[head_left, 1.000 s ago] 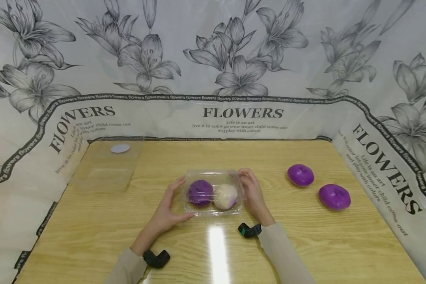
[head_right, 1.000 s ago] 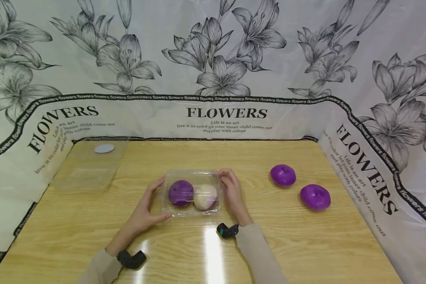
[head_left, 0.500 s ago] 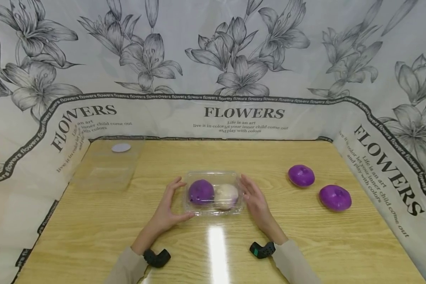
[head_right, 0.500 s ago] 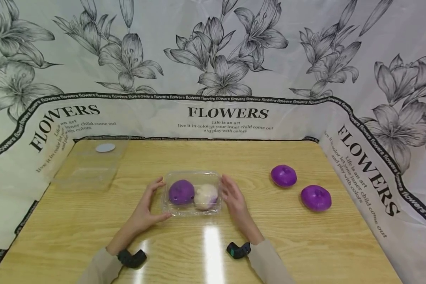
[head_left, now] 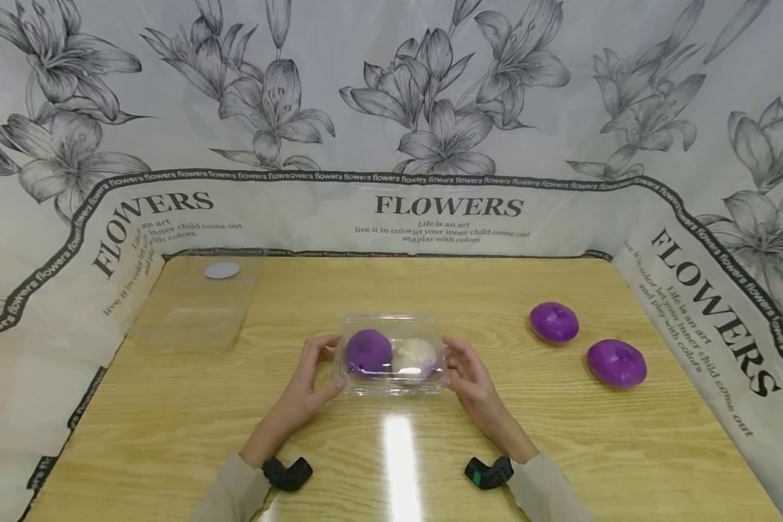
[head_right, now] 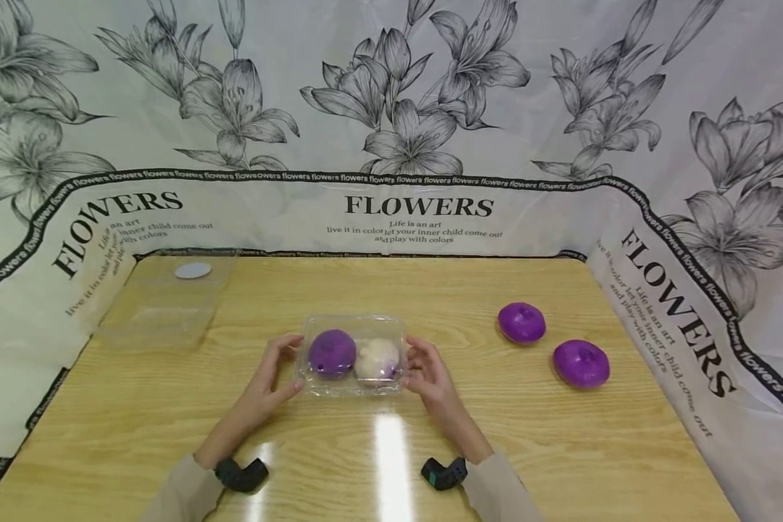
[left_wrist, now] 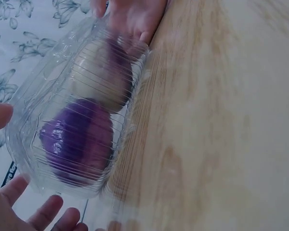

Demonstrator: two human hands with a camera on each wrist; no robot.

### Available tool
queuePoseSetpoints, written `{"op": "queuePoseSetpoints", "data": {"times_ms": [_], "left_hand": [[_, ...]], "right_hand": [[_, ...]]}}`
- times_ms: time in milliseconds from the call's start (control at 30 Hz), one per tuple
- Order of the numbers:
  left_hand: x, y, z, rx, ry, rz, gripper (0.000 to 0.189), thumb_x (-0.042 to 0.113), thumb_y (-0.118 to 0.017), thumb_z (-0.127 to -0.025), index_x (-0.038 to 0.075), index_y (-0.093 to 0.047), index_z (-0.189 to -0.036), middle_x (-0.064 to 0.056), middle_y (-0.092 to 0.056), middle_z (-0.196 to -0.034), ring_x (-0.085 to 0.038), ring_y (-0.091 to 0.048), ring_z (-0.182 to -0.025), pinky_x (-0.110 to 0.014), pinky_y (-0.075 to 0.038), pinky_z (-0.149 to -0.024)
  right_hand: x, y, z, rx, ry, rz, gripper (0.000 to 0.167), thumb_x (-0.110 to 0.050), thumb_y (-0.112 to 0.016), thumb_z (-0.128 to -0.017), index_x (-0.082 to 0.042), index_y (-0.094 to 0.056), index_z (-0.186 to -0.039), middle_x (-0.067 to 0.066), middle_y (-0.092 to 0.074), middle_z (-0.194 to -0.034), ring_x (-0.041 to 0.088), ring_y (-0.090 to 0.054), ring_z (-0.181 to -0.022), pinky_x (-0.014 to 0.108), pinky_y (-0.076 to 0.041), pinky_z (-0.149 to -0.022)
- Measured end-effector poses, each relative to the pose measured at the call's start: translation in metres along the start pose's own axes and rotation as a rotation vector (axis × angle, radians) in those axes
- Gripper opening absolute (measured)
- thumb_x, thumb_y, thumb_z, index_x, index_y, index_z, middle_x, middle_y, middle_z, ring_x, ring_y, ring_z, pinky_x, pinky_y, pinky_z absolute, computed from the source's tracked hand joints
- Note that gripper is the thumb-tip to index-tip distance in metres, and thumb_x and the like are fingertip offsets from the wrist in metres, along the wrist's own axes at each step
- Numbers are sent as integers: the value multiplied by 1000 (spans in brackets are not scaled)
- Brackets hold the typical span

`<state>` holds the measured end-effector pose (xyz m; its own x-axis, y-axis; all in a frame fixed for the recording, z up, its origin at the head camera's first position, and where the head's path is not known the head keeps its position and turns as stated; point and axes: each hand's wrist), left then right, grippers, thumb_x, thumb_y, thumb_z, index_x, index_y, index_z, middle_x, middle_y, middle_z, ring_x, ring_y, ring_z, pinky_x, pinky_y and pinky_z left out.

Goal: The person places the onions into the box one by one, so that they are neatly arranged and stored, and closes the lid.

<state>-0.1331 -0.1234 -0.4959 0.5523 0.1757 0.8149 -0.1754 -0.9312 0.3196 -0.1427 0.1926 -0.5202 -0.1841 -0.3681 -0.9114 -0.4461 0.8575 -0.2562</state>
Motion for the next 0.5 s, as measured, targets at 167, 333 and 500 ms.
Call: {"op": "queuePoseSetpoints", "data": {"times_ms": [167,333,500], "left_hand": [[-5,0,-1,-12,29,74,62,-12,-67,-80,-20,-28,-127,-30,-47,-100,-43,-45,-87,-43,-45,-78],[-22,-2,1,-28,114,96,43,-10,-66,-85,-14,-32,-111,-17,-49,-83,-29,-44,-71,-31,-41,-61],[-32,-4,3,-66,261,203,18,-5,-63,-91,-5,-46,-97,-1,-49,-72,-9,-44,-62,-18,-38,-52]], "right_hand": [[-4,1,-1,-5,-85,-18,28,11,-45,-92,3,-43,-118,5,-53,-100,10,-54,-81,18,-51,-66],[-8,3,-1,-56,-182,-2,8,1,-45,-98,-4,-50,-97,-1,-58,-81,9,-55,-66,18,-46,-54],[-8,5,-2,-98,-207,20,20,-1,-43,-100,8,-56,-88,3,-62,-79,9,-58,-64,18,-50,-53]]}}
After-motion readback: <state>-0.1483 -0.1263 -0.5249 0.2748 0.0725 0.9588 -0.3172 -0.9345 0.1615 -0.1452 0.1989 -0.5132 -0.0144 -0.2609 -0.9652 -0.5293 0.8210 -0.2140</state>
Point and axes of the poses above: each hand's wrist, its own z-axis away from the middle knuckle, its own y-axis out of the back of the hand, x = y × z
